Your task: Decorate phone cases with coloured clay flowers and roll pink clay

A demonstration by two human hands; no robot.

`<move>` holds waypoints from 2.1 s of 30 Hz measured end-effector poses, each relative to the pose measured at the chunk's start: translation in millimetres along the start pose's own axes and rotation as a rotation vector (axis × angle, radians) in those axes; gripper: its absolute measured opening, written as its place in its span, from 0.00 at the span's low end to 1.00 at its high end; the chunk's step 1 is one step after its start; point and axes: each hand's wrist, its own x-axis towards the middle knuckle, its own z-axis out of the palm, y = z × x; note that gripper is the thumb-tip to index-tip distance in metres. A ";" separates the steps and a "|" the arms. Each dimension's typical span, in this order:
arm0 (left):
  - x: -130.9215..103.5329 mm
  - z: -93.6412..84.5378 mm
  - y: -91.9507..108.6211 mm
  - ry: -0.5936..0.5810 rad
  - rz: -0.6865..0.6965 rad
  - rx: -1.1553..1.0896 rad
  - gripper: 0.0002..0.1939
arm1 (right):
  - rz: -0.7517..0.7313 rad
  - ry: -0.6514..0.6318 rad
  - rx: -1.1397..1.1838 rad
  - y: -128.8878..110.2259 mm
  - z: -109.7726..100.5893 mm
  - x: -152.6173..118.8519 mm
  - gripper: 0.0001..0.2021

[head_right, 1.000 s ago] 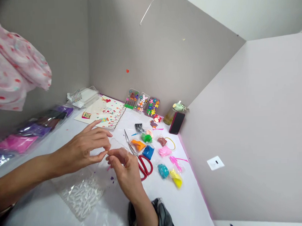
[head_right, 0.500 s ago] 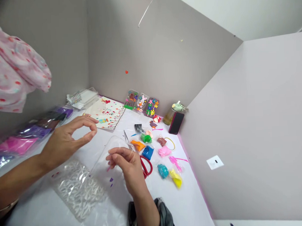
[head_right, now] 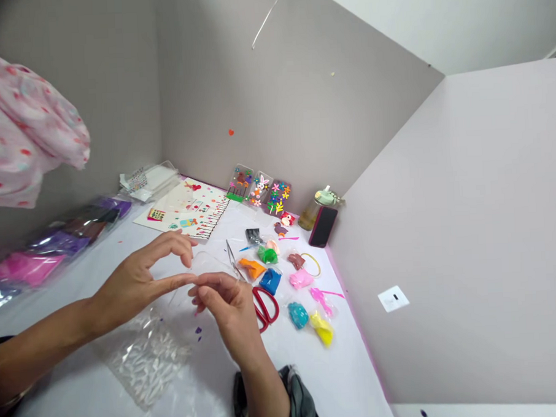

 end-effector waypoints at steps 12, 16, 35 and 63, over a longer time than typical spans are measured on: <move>-0.4 4.1 0.3 0.068 -0.049 -0.098 0.08 | -0.009 0.044 0.090 -1.9 6.2 0.3 0.13; 0.0 5.0 -1.1 0.097 -0.073 -0.046 0.07 | -0.020 0.064 0.082 -1.9 7.2 -0.9 0.11; 4.5 1.4 5.3 -0.012 0.133 0.085 0.06 | -0.016 0.169 -0.046 -7.6 -3.2 1.9 0.11; 0.5 6.4 3.8 -0.005 0.208 0.422 0.10 | -0.190 0.234 -0.207 -2.6 9.9 -4.8 0.05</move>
